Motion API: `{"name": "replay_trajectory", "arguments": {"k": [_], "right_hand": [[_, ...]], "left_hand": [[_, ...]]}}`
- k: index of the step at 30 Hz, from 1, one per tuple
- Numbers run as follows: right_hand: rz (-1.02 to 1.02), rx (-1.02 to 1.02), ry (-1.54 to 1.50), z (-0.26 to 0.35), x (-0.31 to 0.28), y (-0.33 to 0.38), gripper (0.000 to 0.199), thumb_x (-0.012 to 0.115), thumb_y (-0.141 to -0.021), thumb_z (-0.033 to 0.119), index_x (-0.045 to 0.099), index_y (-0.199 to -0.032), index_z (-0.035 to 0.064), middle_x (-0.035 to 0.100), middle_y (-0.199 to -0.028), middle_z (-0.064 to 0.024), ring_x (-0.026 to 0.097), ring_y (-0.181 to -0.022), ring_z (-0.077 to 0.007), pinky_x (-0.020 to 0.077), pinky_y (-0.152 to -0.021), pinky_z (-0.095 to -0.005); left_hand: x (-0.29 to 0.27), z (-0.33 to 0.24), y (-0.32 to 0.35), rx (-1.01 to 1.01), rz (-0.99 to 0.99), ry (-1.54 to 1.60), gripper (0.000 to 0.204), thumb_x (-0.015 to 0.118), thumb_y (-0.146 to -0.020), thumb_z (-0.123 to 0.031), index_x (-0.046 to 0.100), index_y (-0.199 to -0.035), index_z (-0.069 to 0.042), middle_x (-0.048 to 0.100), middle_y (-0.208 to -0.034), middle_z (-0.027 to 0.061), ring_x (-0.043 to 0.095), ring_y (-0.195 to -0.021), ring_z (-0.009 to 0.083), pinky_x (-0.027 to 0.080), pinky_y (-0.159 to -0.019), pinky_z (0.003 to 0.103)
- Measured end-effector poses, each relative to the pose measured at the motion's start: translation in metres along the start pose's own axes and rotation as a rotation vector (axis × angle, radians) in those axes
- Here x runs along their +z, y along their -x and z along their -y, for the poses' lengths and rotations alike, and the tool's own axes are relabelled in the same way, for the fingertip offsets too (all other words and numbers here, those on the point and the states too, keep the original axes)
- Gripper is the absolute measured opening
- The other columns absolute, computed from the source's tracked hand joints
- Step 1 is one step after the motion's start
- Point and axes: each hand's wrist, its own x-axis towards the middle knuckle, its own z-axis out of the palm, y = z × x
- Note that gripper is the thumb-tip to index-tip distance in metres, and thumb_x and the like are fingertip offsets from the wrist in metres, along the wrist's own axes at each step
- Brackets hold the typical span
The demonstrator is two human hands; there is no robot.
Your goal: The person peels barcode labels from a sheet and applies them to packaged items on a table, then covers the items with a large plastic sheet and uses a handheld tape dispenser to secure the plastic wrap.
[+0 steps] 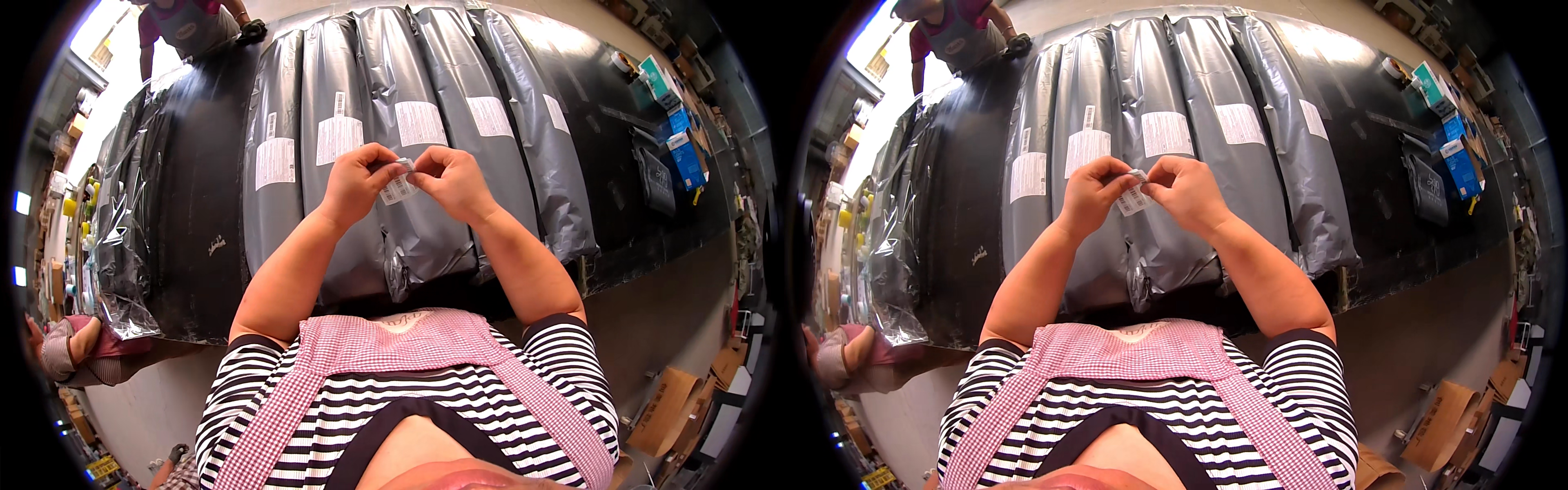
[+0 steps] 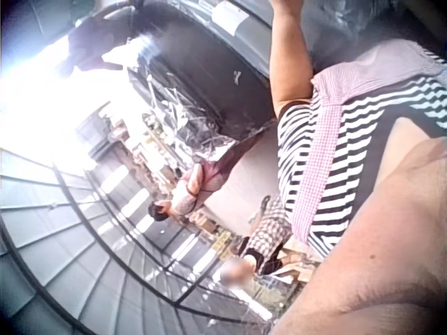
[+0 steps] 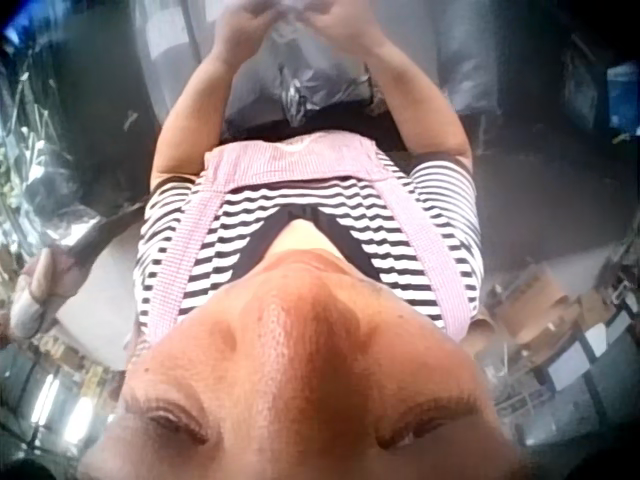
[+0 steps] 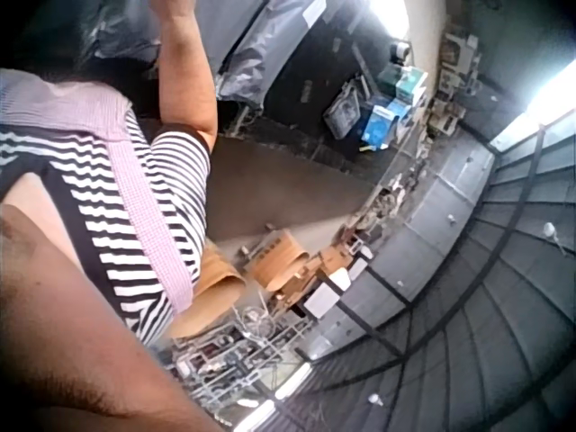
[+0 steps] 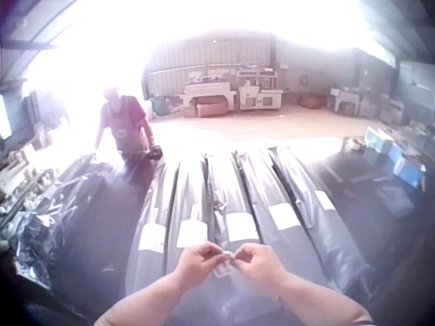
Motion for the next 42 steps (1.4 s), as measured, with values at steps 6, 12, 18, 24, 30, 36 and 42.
{"name": "replay_trajectory", "arguments": {"k": [6,12,18,24,30,36,42], "right_hand": [[0.059,0.051,0.002,-0.010,-0.019,-0.029,0.007,0.071,-0.084,0.006,0.068,-0.085,0.0002,0.068,-0.077,-0.0018,0.059,-0.072,-0.0068,0.0479,-0.067,-0.0237],[-0.020,0.089,-0.279,-0.035,-0.063,-0.126,0.011,0.072,-0.083,0.008,0.068,-0.090,0.0005,0.067,-0.084,-0.0031,0.059,-0.079,-0.0106,0.0477,-0.073,-0.0267],[-0.032,0.114,-0.266,-0.086,-0.050,-0.196,0.015,0.074,-0.079,0.003,0.066,-0.091,0.0031,0.065,-0.085,-0.0021,0.059,-0.078,-0.0113,0.0491,-0.071,-0.0267],[-0.060,0.075,-0.198,-0.100,-0.037,-0.207,0.015,0.075,-0.078,0.003,0.066,-0.090,0.0025,0.067,-0.085,-0.0038,0.060,-0.077,-0.0119,0.0505,-0.070,-0.0269],[-0.070,0.026,-0.127,-0.100,-0.032,-0.205,0.014,0.073,-0.082,0.004,0.065,-0.093,0.0024,0.067,-0.086,-0.0029,0.062,-0.079,-0.0108,0.0504,-0.071,-0.0257],[-0.113,-0.052,0.021,-0.099,-0.027,-0.199,0.012,0.074,-0.081,0.005,0.066,-0.090,0.0030,0.069,-0.085,-0.0026,0.063,-0.080,-0.0098,0.0510,-0.073,-0.0256],[-0.182,-0.090,0.017,-0.100,-0.025,-0.195,0.016,0.077,-0.077,0.007,0.067,-0.088,0.0029,0.070,-0.083,-0.0056,0.064,-0.077,-0.0143,0.0522,-0.073,-0.0282]], "left_hand": [[0.001,-0.002,-0.023,0.001,-0.098,-0.277,0.034,0.080,-0.081,-0.027,0.060,-0.073,0.000,0.058,-0.061,0.0029,0.050,-0.059,0.0088,0.044,-0.056,0.028],[0.005,0.019,-0.056,-0.099,0.161,-0.270,0.038,0.079,-0.081,-0.029,0.053,-0.069,-0.005,0.067,-0.085,0.0058,0.060,-0.081,0.0142,0.048,-0.071,0.031],[0.033,0.045,-0.055,0.388,0.542,-0.580,0.042,0.073,-0.083,-0.038,0.050,-0.068,-0.006,0.058,-0.136,0.0078,0.034,-0.141,0.0313,0.019,-0.118,0.052],[0.029,0.047,-0.054,0.376,0.542,-0.554,0.045,0.073,-0.084,-0.036,0.048,-0.064,-0.004,0.058,-0.136,0.0057,0.035,-0.141,0.0314,0.019,-0.119,0.052],[0.029,0.044,-0.053,0.369,0.539,-0.549,0.045,0.073,-0.084,-0.035,0.046,-0.064,-0.005,0.058,-0.136,0.0059,0.035,-0.141,0.0314,0.018,-0.119,0.052],[0.028,0.044,-0.053,0.345,0.540,-0.533,0.043,0.074,-0.082,-0.035,0.047,-0.067,-0.005,0.057,-0.138,0.0067,0.033,-0.143,0.0313,0.018,-0.119,0.052],[0.029,0.044,-0.053,0.348,0.534,-0.527,0.043,0.075,-0.083,-0.032,0.046,-0.067,-0.005,0.057,-0.138,0.0065,0.033,-0.143,0.0311,0.018,-0.119,0.052]]}}
